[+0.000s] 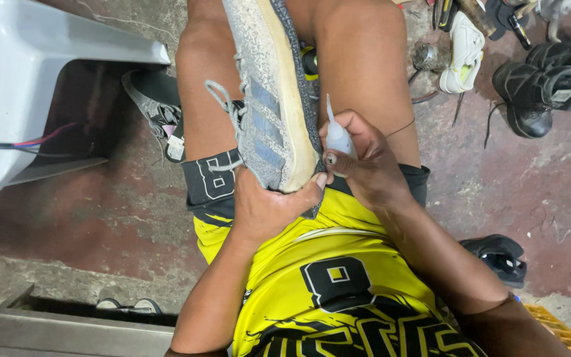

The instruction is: The person repairs a sneaker by hand using a needle, thread, and adhesive; they stitch the upper to the sole, apply liquid glue from a small bottle, and trim excess thread with pliers.

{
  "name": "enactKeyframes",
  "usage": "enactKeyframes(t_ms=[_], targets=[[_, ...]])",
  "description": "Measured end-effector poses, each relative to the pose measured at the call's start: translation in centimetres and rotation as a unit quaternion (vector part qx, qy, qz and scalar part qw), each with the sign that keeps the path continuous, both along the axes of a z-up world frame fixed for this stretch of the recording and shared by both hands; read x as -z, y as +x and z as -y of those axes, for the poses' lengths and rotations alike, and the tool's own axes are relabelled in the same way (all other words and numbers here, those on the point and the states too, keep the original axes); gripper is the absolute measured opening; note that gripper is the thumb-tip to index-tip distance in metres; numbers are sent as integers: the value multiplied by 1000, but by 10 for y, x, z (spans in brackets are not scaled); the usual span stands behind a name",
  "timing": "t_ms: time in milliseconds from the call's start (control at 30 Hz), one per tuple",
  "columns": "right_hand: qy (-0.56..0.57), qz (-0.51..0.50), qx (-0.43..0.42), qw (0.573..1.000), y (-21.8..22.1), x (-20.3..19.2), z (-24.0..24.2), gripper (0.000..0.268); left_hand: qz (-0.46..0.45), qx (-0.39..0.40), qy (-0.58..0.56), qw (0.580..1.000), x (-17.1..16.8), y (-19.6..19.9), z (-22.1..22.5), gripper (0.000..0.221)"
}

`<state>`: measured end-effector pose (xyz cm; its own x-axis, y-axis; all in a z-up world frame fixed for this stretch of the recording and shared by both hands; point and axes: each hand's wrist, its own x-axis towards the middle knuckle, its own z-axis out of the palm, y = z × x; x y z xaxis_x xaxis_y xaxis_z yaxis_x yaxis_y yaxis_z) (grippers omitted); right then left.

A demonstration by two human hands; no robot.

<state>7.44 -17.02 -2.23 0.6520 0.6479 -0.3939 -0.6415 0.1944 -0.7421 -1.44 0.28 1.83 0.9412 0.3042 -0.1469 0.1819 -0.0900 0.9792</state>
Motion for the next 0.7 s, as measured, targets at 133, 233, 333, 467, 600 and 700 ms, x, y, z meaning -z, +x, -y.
enactKeyframes(t_ms=[133, 233, 333, 467, 600, 700], targets=[[10, -56, -23, 998, -1, 15, 7, 39, -20, 21, -38, 999, 0, -2, -6, 23], [5, -82, -37, 996, 4, 21, 9, 39, -11, 35, -7, 999, 3, 1, -7, 23], [1, -98, -47, 994, 5, 21, 7, 40, -8, 54, 20, 998, 6, 1, -8, 22], [-9, -103, -52, 993, 5, 24, 7, 41, 2, 85, 48, 995, 10, 1, -12, 16], [-40, -103, -51, 993, 6, 23, 4, 45, 1, 90, 23, 996, 14, 2, -15, 15], [-23, -84, -37, 996, 3, 25, 0, 45, 19, 77, 29, 996, 18, 2, -15, 14]])
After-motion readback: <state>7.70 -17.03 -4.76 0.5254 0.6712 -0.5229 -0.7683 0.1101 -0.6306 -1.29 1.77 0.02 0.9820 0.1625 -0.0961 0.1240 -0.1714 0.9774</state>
